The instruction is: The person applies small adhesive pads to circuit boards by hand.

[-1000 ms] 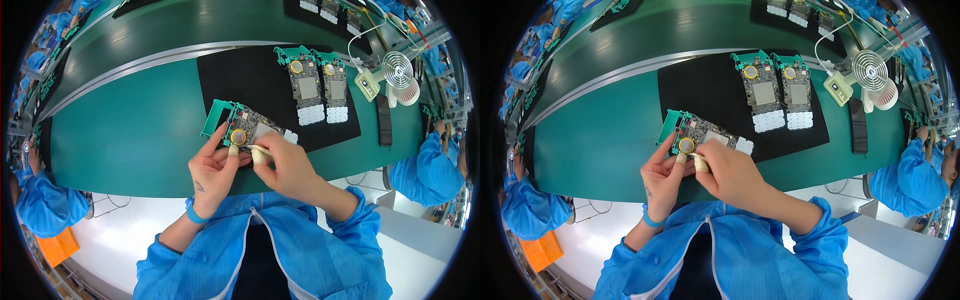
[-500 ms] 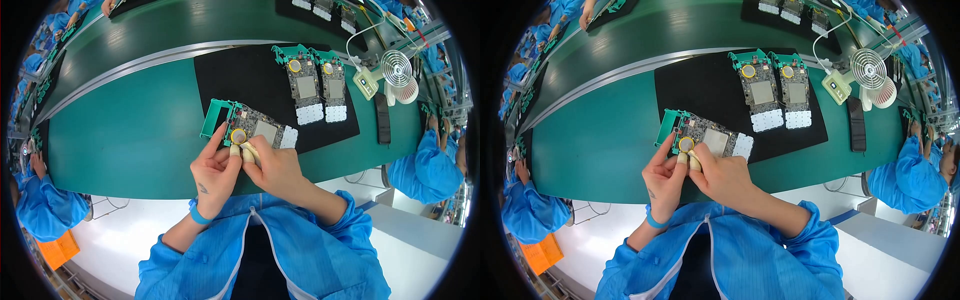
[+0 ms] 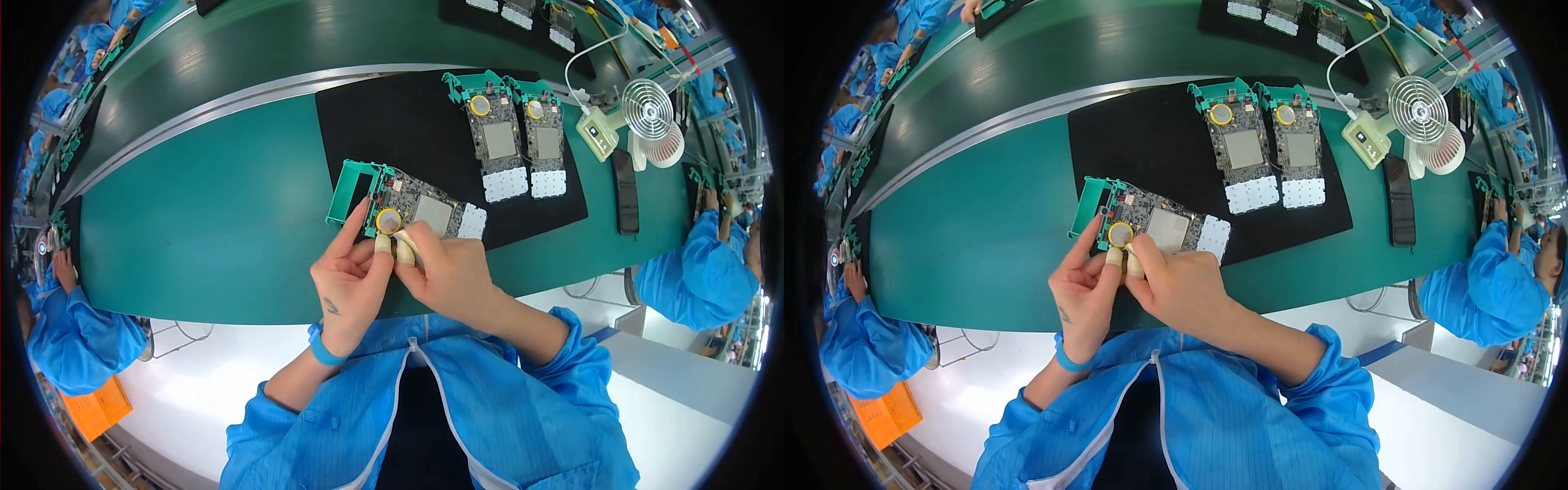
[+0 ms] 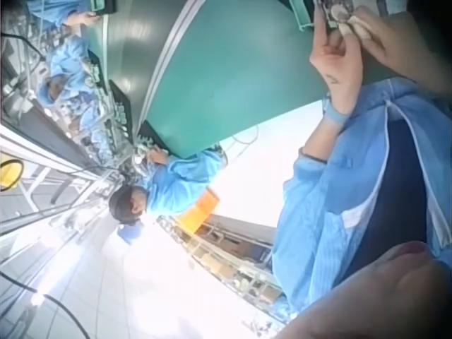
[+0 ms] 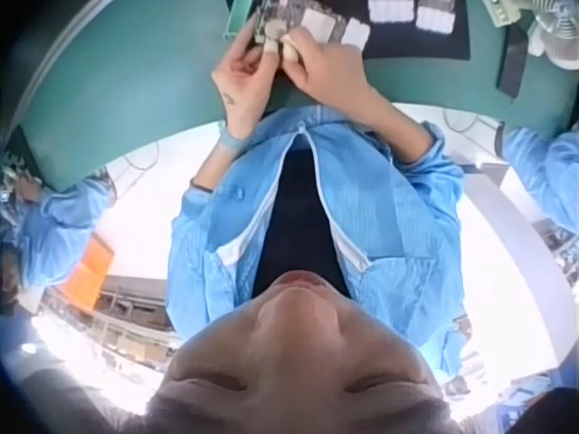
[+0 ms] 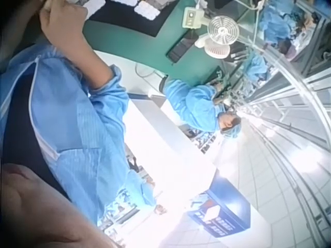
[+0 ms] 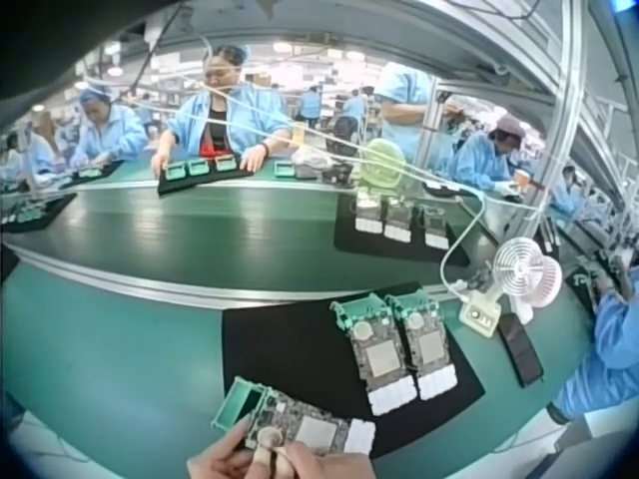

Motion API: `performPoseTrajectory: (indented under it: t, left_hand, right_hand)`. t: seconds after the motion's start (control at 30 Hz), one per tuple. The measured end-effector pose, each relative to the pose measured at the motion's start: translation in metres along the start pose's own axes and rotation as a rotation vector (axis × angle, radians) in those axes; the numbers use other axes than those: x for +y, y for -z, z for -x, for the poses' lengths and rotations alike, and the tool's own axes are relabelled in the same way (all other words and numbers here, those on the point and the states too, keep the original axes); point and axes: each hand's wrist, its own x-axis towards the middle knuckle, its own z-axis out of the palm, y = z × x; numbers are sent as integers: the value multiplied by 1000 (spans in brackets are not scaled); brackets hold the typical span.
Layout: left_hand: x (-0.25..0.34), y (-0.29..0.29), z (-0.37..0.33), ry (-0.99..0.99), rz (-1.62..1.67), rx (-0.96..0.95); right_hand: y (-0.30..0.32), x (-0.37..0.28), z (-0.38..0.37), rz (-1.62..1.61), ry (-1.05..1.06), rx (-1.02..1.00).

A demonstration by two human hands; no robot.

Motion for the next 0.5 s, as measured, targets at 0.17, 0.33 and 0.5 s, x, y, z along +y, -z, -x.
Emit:
performPoseTrajectory:
  t: [0.17, 0.33, 0.5]
  left_hand:
    - [1, -2, 0, -3, 9, -2]
    - [-1, -1, -5, -2, 12, -16]
    - [6, -2, -30, 30, 38, -48]
  right_hand:
    - [-1, -6, -1, 149, 27, -29]
    - [7, 4, -4, 53, -87, -123]
    - [18, 14, -12, -132, 27, 66]
